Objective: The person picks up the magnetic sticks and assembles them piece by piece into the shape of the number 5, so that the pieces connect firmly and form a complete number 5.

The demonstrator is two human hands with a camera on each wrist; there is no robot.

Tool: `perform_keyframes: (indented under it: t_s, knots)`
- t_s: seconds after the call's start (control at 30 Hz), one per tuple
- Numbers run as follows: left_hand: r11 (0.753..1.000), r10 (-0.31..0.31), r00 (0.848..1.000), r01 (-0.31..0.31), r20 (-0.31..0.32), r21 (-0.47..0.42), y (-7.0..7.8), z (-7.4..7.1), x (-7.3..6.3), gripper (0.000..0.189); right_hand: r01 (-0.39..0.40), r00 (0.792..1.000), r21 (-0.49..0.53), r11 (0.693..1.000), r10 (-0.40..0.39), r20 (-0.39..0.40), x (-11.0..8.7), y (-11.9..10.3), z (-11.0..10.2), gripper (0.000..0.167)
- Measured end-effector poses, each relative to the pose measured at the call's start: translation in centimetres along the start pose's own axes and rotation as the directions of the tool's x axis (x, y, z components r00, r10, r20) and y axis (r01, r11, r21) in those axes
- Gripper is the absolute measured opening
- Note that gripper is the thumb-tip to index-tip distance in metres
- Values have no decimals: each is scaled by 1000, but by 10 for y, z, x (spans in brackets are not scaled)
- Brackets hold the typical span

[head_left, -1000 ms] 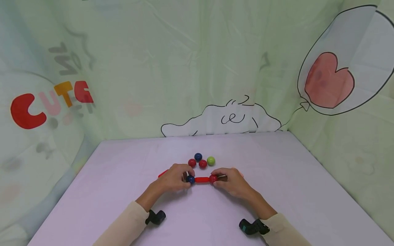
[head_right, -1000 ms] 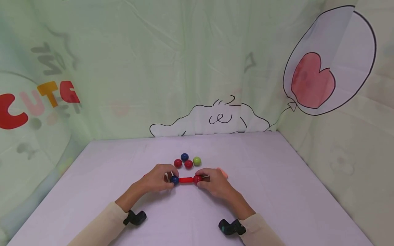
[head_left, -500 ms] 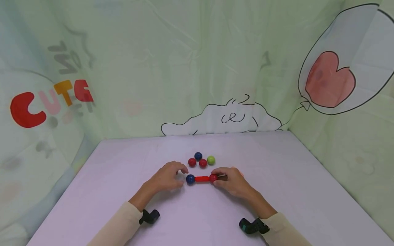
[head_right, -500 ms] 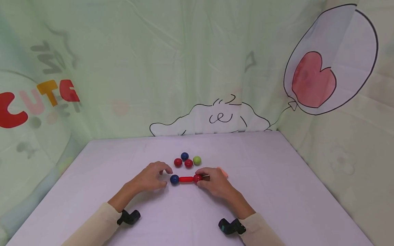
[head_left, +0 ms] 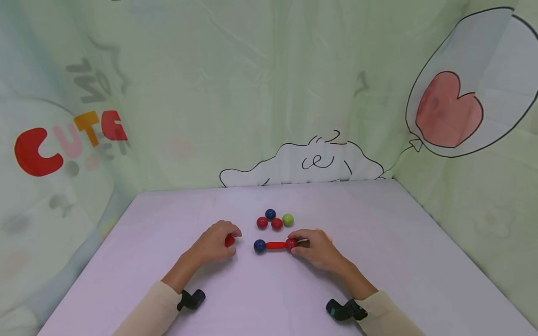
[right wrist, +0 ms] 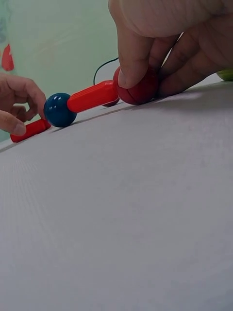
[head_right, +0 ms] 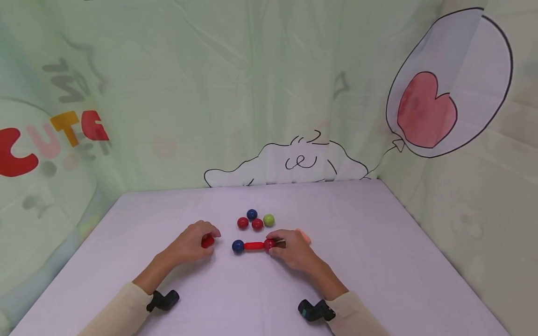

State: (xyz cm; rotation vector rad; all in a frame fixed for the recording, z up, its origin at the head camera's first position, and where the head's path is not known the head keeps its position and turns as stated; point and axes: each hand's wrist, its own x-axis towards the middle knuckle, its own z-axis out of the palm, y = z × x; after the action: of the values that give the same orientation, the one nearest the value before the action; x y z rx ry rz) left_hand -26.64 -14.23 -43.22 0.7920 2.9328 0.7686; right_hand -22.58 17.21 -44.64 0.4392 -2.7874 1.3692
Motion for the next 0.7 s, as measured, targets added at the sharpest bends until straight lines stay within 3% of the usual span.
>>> perform_keyframes:
  t_s: [0.37,0.7]
  knots:
    - [1000,6,1000,-6,-18,21,-3,-4,-2,28,49,998,-29,998,-50,-23,0,2,1,36]
    - [999,-50,998,50,-29,19,1,-9,-5,24,59,998,-32,998,-60,-29,1,1,0,36]
